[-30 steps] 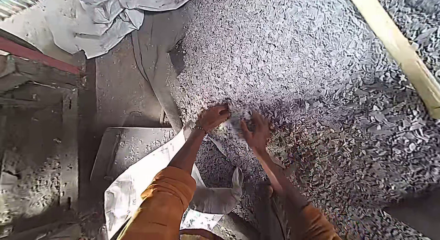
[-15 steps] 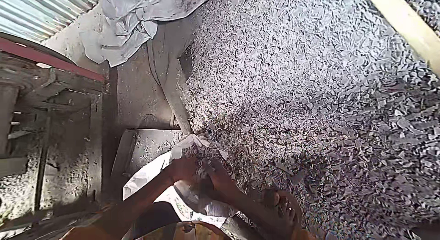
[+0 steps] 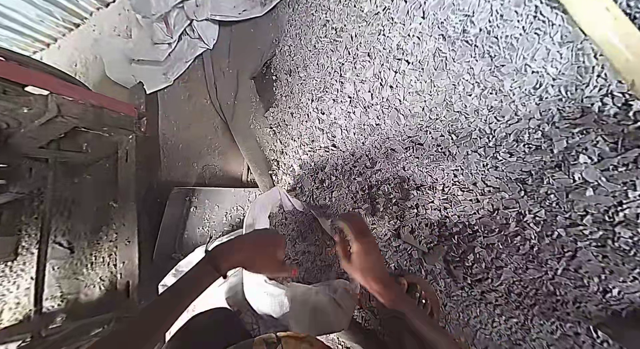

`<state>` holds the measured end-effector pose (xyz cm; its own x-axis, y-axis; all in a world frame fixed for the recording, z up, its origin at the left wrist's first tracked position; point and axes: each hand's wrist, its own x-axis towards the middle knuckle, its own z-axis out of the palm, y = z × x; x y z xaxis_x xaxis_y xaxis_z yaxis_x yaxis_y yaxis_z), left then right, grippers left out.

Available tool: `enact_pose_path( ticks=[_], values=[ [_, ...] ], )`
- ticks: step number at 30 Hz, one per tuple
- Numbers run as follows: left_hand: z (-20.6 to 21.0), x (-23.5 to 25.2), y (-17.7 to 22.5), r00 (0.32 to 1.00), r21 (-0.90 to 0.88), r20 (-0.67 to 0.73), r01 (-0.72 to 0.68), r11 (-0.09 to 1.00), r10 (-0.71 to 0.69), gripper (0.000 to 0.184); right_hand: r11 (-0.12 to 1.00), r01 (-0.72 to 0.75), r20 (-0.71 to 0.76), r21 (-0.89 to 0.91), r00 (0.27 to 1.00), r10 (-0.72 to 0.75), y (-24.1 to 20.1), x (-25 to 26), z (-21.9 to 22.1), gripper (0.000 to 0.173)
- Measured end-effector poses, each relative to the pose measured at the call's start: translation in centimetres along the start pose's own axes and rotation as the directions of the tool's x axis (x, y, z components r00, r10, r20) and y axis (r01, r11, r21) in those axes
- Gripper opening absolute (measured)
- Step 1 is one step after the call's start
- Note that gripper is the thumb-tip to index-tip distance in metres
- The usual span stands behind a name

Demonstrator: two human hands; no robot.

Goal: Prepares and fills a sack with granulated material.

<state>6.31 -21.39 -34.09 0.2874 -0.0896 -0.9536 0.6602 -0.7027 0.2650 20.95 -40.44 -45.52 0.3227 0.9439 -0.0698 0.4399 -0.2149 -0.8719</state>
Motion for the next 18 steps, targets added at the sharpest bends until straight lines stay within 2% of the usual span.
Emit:
enact_pose_path(
  ticks=[2, 4, 7, 8, 9, 10, 12, 14, 16, 18],
  values=[
    [-1.4, 1.2, -1.2, 0.954, -0.128, -0.259, -0.187, 0.974, 0.149, 0.039, 0.997, -0.075, -0.278, -0.032, 0.959, 0.064, 1.6, -0.5, -2.8, 0.032],
    [-3.3, 2.6, -1.8, 0.838, -0.230, -0.521, -0.322, 0.918, 0.164, 0.031, 0.987, -0.130, -0.428, -0.098, 0.901, 0.076, 3.3, -2.6, -4.6, 0.037],
    [-6.4, 5.7, -4.0, 0.585, -0.346, -0.809, -0.395, 0.851, -0.058, 0.036, 0.936, -0.205, -0.547, -0.287, 0.837, 0.016, 5.9, -5.4, -7.8, 0.050],
    [-7.0, 7.0, -5.3, 0.494, -0.353, -0.860, -0.396, 0.848, -0.127, 0.039, 0.907, -0.251, -0.589, -0.338, 0.808, 0.004, 6.8, -5.5, -9.2, 0.054],
    [-7.3, 8.1, -6.5, 0.439, -0.379, -0.878, -0.397, 0.836, -0.190, 0.045, 0.877, -0.311, -0.635, -0.366, 0.773, 0.009, 7.6, -5.2, -10.5, 0.058],
    [-7.3, 9.0, -7.4, 0.427, -0.439, -0.867, -0.405, 0.802, -0.258, 0.052, 0.850, -0.373, -0.678, -0.373, 0.735, 0.025, 8.6, -4.6, -11.5, 0.065],
    [-7.2, 10.7, -8.4, 0.487, -0.603, -0.778, -0.405, 0.687, -0.397, 0.068, 0.820, -0.448, -0.744, -0.356, 0.667, 0.041, 10.5, -2.8, -12.3, 0.077],
    [-6.9, 12.4, -8.8, 0.545, -0.701, -0.699, -0.396, 0.593, -0.463, 0.082, 0.823, -0.460, -0.771, -0.334, 0.636, 0.042, 11.0, -1.2, -11.6, 0.080],
    [-7.0, 13.0, -8.7, 0.545, -0.731, -0.673, -0.393, 0.557, -0.499, 0.084, 0.857, -0.464, -0.763, -0.225, 0.630, 0.141, 10.0, 0.2, -10.4, 0.078],
    [-6.6, 12.0, -7.8, 0.578, -0.754, -0.649, -0.405, 0.517, -0.494, 0.079, 0.884, -0.457, -0.740, -0.094, 0.626, 0.245, 8.9, 1.4, -9.1, 0.078]
  ],
)
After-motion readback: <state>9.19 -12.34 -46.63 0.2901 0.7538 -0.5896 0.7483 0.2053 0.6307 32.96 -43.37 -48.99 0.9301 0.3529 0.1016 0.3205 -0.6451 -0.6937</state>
